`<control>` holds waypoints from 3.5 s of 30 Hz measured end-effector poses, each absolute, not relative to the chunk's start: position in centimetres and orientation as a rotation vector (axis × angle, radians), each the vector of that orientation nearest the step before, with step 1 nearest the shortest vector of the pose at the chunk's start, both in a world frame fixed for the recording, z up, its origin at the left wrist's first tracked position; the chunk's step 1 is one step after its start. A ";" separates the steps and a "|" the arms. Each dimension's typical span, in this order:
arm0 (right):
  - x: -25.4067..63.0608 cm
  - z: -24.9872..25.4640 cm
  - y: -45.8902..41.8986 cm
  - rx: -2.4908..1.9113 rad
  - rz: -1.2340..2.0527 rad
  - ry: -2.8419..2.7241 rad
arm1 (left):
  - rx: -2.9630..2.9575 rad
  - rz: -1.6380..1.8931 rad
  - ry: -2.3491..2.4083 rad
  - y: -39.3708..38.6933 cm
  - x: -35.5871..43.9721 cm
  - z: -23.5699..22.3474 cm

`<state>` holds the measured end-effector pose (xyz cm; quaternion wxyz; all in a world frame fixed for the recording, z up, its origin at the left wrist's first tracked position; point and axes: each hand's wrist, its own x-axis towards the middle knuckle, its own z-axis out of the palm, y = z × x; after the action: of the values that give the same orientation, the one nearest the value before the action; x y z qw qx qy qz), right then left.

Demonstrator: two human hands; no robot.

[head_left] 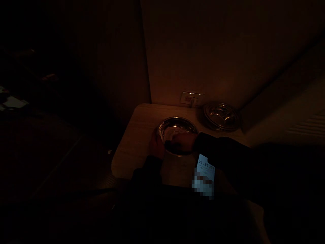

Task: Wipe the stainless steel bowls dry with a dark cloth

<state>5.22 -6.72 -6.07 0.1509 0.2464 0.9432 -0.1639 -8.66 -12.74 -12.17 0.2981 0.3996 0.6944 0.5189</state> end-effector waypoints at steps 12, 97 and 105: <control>2.6 -7.1 -4.9 1.330 -0.178 2.716 | 1.143 1.407 1.791 -12.6 -9.0 -13.1; 3.5 -8.7 -6.3 0.917 -0.350 2.939 | 1.063 1.388 1.763 -12.6 -9.0 -12.4; 5.8 -7.6 -6.9 0.672 -0.449 2.892 | 1.059 1.398 1.771 -12.5 -8.9 -12.4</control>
<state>5.84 -6.92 -7.60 0.0691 0.2232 0.9608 -0.1491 -8.85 -12.49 -12.43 0.3189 0.4026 0.6734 0.5317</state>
